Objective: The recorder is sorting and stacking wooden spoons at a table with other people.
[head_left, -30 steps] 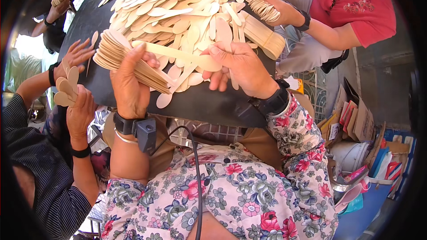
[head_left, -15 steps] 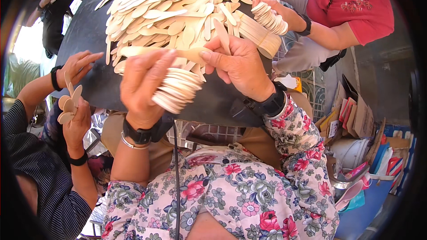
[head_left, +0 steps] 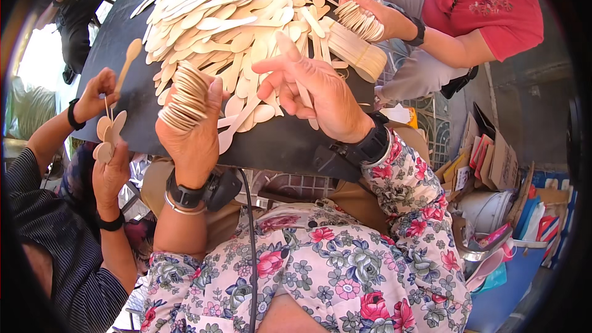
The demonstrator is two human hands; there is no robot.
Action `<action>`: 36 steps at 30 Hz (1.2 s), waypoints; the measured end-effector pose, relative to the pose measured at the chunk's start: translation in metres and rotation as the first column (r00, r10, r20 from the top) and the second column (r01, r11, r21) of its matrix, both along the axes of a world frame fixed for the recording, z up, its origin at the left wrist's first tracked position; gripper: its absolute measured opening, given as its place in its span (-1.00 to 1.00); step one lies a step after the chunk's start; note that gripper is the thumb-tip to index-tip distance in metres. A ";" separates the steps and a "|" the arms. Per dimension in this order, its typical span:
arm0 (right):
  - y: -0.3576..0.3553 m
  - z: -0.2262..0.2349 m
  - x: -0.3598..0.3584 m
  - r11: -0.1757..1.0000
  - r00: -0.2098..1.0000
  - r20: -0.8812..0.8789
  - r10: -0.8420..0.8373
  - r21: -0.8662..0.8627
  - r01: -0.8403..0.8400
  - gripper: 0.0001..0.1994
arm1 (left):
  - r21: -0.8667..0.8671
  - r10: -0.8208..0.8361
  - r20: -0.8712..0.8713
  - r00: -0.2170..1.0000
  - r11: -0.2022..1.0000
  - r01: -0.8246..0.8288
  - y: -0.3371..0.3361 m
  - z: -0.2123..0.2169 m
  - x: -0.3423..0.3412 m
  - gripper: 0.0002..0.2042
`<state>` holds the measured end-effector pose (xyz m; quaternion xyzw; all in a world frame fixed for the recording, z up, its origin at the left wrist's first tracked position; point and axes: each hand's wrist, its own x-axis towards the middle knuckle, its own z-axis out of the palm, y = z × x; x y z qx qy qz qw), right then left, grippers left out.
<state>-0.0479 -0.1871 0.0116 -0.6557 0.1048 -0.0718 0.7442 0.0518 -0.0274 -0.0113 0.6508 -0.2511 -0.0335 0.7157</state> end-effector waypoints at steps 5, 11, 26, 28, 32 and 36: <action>0.005 0.002 0.002 0.997 1.000 0.006 -0.003 0.080 0.003 -0.42 | -0.089 -0.277 -0.215 0.936 0.960 0.264 0.006 0.007 -0.002 -0.81; 0.029 -0.009 0.009 0.985 0.988 0.051 -0.148 0.094 0.143 -0.65 | -0.220 -0.397 -0.405 0.824 0.917 0.334 -0.004 -0.003 -0.017 -0.76; 0.039 -0.019 0.013 0.807 0.900 0.256 -0.353 -0.403 0.431 -0.74 | -0.239 -0.334 -0.341 0.879 0.935 0.262 -0.014 -0.009 -0.026 -0.74; 0.037 -0.017 0.011 0.758 0.932 0.206 -0.299 -0.542 0.364 -0.73 | -0.233 -0.315 -0.338 0.887 0.941 0.246 -0.014 -0.009 -0.026 -0.75; 0.035 -0.012 0.009 0.810 0.940 0.206 -0.271 -0.480 0.338 -0.68 | -0.190 -0.291 -0.341 0.894 0.953 0.237 -0.013 -0.008 -0.022 -0.75; 0.018 -0.017 0.004 0.946 0.990 0.130 -0.060 -0.310 0.098 -0.65 | -0.379 -0.471 -0.444 0.762 0.869 0.317 -0.007 -0.010 -0.010 -0.74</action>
